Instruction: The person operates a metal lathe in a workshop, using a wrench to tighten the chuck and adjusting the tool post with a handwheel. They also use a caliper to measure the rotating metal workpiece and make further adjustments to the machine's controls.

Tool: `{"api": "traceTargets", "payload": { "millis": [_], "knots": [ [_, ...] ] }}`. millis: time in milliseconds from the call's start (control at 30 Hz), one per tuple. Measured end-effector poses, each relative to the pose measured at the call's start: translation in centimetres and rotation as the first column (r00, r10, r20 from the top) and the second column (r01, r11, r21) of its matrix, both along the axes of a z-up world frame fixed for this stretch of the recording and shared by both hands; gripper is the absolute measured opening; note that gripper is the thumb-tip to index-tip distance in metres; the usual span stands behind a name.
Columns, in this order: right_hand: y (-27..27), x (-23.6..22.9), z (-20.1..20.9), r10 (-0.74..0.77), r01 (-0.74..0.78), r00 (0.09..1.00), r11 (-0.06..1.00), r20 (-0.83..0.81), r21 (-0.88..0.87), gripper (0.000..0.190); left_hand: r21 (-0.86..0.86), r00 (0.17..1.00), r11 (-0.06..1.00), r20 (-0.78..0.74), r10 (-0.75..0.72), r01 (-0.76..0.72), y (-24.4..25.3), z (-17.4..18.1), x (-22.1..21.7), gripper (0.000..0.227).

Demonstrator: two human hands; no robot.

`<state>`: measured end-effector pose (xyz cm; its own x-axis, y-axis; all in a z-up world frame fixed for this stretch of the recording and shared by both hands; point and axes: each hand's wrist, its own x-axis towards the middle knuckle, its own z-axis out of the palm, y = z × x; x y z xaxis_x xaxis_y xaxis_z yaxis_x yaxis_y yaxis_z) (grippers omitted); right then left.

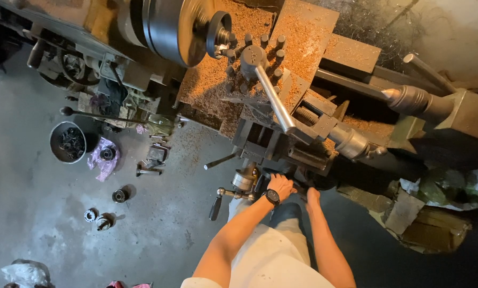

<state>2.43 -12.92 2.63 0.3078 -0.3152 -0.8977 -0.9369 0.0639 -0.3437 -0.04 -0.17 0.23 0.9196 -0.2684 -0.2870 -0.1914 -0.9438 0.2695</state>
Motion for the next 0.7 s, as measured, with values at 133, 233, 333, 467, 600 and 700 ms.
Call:
{"api": "traceTargets", "payload": {
  "millis": [133,233,333,467,600,700],
  "knots": [
    [2.1,0.8,4.6,0.132,-0.133,0.991,0.988,-0.024,-0.076,0.063,0.054,0.995,0.998,0.102,0.012,-0.018,-0.6,2.0,0.2,0.032],
    [2.7,0.9,6.0,0.165,-0.163,0.986,0.982,0.011,-0.097,0.058,0.075,0.993,0.997,0.114,0.021,-0.030,-1.2,1.9,0.3,0.028],
    [2.1,0.2,2.7,0.142,-0.138,0.989,0.986,0.037,-0.097,0.055,0.084,0.991,0.996,0.128,0.027,-0.038,-1.7,1.6,0.2,0.030],
    [1.1,-0.3,-1.2,0.113,-0.109,0.993,0.990,0.045,-0.086,0.054,0.078,0.993,0.996,0.114,0.041,-0.050,-2.5,1.8,0.1,0.031],
    [0.1,-0.5,-3.7,0.103,-0.100,0.994,0.992,0.038,-0.076,0.053,0.103,0.995,0.993,0.095,0.043,-0.053,-3.0,2.9,0.4,0.026],
    [-0.9,-0.6,-5.6,0.094,-0.092,0.995,0.993,0.031,-0.067,0.053,0.106,0.998,0.994,0.045,0.035,-0.040,-3.6,2.7,0.5,0.025]
  ]
}}
